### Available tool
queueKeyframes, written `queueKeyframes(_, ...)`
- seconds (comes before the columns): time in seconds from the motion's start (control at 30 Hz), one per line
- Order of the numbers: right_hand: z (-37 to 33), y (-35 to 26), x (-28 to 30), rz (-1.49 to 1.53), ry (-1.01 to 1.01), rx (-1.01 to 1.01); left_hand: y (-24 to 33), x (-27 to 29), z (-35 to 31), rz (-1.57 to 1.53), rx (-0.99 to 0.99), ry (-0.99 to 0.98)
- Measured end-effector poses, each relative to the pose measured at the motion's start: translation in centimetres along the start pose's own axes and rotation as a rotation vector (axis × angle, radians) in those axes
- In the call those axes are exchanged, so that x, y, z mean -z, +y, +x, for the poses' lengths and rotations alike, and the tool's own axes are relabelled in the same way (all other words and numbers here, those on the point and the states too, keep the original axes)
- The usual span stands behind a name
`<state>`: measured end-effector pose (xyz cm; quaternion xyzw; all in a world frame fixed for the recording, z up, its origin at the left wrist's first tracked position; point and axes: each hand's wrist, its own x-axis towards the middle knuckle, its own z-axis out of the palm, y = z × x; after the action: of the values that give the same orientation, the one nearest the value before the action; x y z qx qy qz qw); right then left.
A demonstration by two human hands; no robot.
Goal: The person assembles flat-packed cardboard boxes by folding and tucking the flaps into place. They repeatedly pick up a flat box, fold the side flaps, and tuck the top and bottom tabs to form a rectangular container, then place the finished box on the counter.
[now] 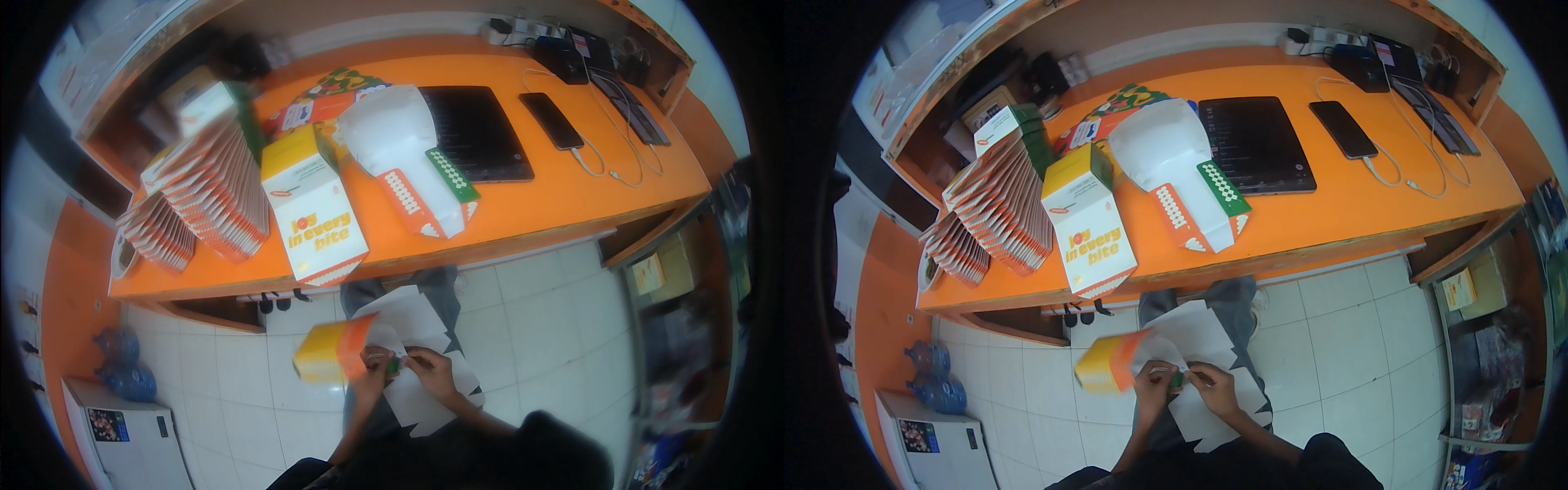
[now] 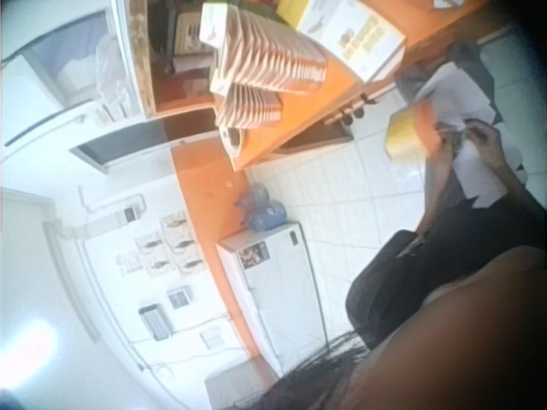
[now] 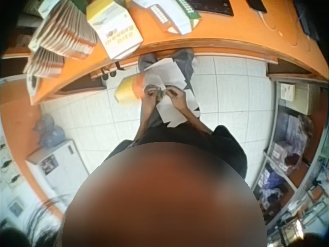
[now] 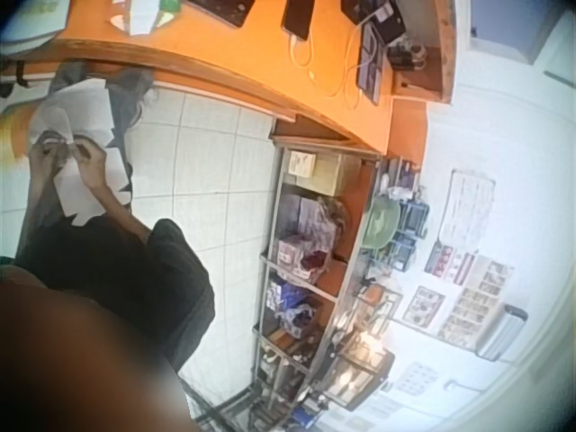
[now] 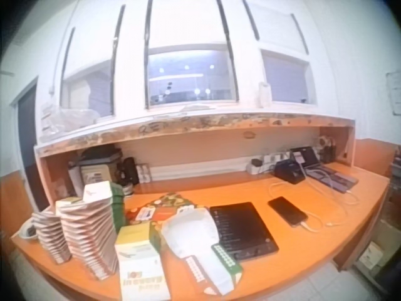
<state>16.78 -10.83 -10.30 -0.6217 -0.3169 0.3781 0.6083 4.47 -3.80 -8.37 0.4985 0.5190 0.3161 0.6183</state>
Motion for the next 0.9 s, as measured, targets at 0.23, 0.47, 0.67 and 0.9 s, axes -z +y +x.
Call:
queueKeyframes(0.23,0.6,0.3,0.4,-0.031,-0.083,-0.066,1.5,0.1,0.6,0.020,0.118,-0.016)
queueKeyframes(0.47,0.6,0.8,0.7,-0.015,-0.272,0.044,0.6,0.3,0.4,0.069,0.052,-0.003)
queueKeyframes(0.67,1.2,0.6,0.8,-0.033,-0.285,0.014,0.1,0.9,0.6,-0.085,0.134,-0.142)
queueKeyframes(0.9,1.4,0.5,0.8,-0.144,-0.214,0.004,-0.7,1.7,0.1,-0.120,0.186,-0.154)
